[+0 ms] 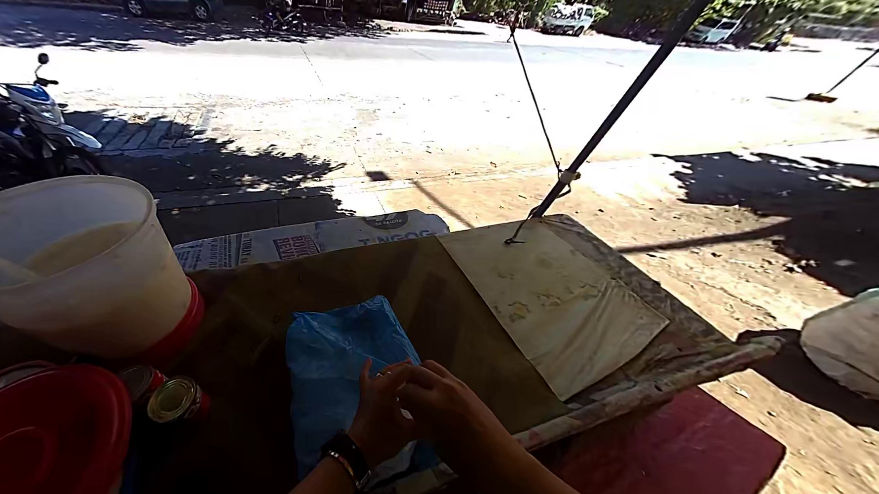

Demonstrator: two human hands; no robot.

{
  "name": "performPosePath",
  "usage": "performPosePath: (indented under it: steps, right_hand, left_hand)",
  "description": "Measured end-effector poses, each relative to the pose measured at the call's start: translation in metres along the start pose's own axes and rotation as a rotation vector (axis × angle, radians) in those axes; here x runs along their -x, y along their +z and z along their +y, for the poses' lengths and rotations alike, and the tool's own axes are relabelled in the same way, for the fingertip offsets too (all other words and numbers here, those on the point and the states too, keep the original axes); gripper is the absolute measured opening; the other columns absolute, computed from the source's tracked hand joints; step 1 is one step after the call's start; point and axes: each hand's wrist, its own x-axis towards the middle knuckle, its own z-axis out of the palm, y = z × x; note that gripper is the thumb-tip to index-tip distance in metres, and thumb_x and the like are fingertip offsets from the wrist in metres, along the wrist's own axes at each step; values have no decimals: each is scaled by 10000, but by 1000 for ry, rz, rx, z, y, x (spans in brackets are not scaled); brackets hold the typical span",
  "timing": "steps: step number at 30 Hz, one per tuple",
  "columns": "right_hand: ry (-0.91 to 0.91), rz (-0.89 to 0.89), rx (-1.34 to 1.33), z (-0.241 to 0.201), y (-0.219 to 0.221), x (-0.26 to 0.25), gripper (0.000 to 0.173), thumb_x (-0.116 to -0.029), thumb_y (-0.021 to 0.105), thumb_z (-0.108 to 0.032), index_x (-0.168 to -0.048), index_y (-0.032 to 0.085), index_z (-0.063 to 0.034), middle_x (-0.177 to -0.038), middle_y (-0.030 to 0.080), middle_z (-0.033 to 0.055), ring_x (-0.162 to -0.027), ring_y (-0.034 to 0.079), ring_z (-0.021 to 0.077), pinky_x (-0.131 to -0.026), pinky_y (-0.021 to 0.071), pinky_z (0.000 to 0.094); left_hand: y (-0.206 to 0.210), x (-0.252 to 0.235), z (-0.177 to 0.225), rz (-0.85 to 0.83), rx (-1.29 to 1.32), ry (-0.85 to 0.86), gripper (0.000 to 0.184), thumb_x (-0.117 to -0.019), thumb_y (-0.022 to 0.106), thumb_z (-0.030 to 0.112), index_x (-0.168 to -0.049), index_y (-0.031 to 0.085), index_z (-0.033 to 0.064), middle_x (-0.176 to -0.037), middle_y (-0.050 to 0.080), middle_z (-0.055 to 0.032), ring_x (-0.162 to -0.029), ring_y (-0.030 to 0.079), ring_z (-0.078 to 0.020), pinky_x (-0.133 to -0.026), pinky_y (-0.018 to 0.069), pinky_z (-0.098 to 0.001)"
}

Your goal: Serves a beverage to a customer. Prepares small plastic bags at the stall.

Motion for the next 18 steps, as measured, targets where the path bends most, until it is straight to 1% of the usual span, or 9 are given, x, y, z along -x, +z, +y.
performPosePath:
  steps: [2,6,9,11,12,14,16,17,18]
  right_hand:
    - [13,64,-29,0,5,0,82,-891,666,-27,-890,745,-52,-933,714,86,-925,708,239,-801,608,336]
    - [44,168,-64,-4,16,-3,104,-892,644,-63,-879,747,-70,-900,714,62,-900,706,209,-793,601,312]
    - [26,274,113,-6,31,-5,88,-829,659,-29,-856,740,-50,-853,689,81,-879,707,233,-774,607,308]
    - [42,337,261,0,34,-7,76,-828,652,-28,-823,726,-43,-819,676,86,-855,707,246,-751,607,325]
    - [66,360,314,6,32,-8,69,-830,651,-23,-810,715,-38,-806,663,93,-832,702,256,-726,605,335]
    - [155,372,337,20,26,-8,69,-852,662,-45,-813,716,-28,-802,659,108,-797,700,271,-680,607,365]
    - [295,323,218,28,22,-3,114,-903,636,-112,-853,715,-47,-782,655,82,-707,690,231,-597,591,373]
    - [393,247,64,26,20,-1,141,-955,615,-134,-914,716,-45,-793,674,73,-681,688,205,-597,585,375]
    - [508,144,-149,22,17,1,169,-1007,576,-142,-999,708,-36,-826,689,71,-697,681,179,-646,580,359]
  left_hand:
    - [4,3,-1,74,47,-6,539,-856,723,234,-1299,641,-61,-1301,676,-172,-1345,550,-300,-1203,55,-685]
    - [9,11,-6,179,142,-29,523,-860,689,234,-1300,634,-42,-1268,686,-147,-1303,578,-270,-1198,93,-692]
    - [11,18,-8,281,151,-29,553,-835,705,294,-1272,652,-40,-1243,698,-141,-1281,595,-269,-1185,129,-701]
    - [15,24,-13,334,160,-52,626,-786,752,401,-1254,674,-7,-1220,708,-103,-1259,605,-230,-1197,134,-676]
    - [16,27,-17,359,171,-64,624,-775,767,419,-1239,680,11,-1194,713,-83,-1237,612,-205,-1203,135,-665]
    - [14,33,-22,432,164,-69,553,-775,766,391,-1190,697,32,-1129,725,-64,-1173,640,-173,-1196,159,-666]
    - [6,40,-22,476,157,-92,533,-777,772,377,-1176,702,30,-1115,726,-60,-1157,640,-164,-1194,169,-650]
    - [3,41,-22,485,159,-103,546,-778,777,384,-1182,696,25,-1122,723,-62,-1160,636,-163,-1191,175,-645]
    - [1,41,-24,490,170,-110,572,-778,787,393,-1196,683,16,-1137,715,-71,-1167,631,-168,-1188,190,-643]
